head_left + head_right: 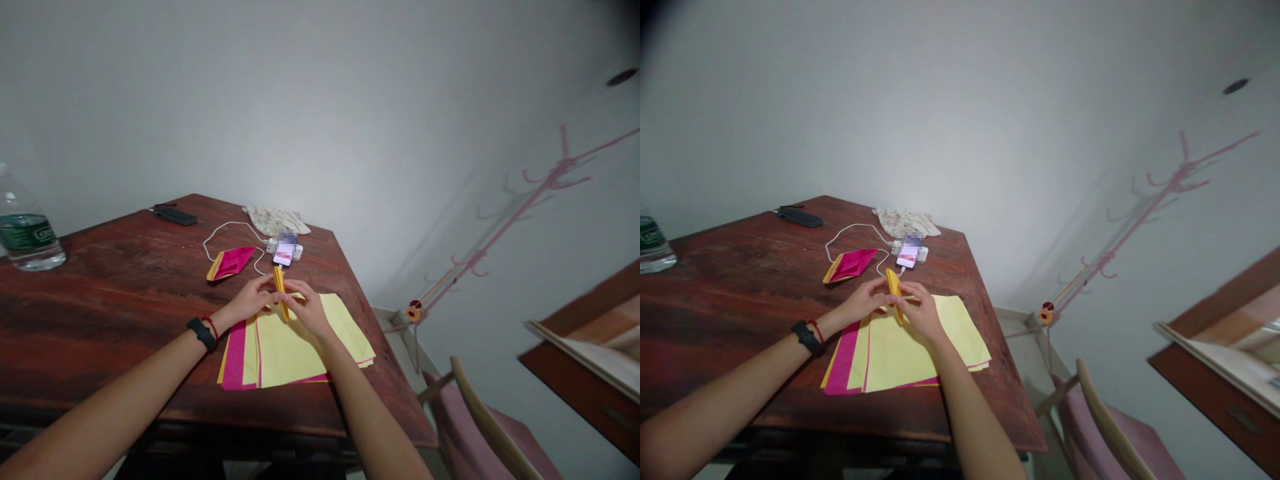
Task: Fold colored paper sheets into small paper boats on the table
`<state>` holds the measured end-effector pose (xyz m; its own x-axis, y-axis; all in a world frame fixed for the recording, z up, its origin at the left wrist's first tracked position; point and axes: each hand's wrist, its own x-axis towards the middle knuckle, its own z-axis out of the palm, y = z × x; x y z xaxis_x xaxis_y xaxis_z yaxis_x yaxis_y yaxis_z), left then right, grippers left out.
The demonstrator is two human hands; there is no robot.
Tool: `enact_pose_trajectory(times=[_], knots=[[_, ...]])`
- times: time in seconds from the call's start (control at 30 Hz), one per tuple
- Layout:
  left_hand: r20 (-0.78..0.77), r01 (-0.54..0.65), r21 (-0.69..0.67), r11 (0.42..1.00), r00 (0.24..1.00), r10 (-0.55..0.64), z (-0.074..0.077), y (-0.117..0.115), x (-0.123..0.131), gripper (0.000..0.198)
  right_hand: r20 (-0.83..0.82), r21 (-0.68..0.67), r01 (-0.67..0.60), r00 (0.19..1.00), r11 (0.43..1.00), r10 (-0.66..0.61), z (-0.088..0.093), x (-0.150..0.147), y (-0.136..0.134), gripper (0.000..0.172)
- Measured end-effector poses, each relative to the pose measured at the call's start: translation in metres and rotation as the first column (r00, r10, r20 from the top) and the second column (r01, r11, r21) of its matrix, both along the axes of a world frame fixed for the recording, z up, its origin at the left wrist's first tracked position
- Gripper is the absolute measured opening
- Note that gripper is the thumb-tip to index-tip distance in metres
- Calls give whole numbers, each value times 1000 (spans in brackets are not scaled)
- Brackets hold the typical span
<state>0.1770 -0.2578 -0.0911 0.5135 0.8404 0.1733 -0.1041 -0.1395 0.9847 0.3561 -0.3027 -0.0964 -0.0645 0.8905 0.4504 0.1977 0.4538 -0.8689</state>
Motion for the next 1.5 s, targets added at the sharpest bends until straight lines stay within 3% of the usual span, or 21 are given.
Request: enact_pose_trajectory(times=[0.13,0.47,0.8,0.9,1.0,1.17,1.27,1.37,1.5], knots=[[-17,11,11,1000,1000,-10,-3,2,0,66,6,-27,-21,1000,999,21,1,0,-1,41],[-6,26,41,999,1000,-26,-4,2,0,66,-95,-92,-13,995,996,4,3,-2,-1,40],[116,-15,1,1000,993,15,-4,-1,3,71,-324,-169,157,923,973,-206,-7,-1,12,44],[138,-32,-15,999,990,34,-5,3,3,59,-328,-206,187,912,961,-248,-6,0,14,32],[137,-2,-84,996,991,13,-7,6,1,51,-388,-255,158,887,954,-251,-7,1,14,21],[162,104,-185,977,984,-74,-7,6,-4,46,-476,-301,53,857,952,-198,-5,2,12,16],[120,43,-136,990,992,-26,-7,7,-3,43,-445,-309,14,881,951,-158,-4,-2,9,33],[94,-29,-77,997,995,36,-9,9,-1,55,-430,-335,-33,895,941,-122,-4,-8,6,53],[78,-13,-100,995,997,20,-14,12,1,73,-344,-381,-35,933,924,-107,-5,-10,5,44]])
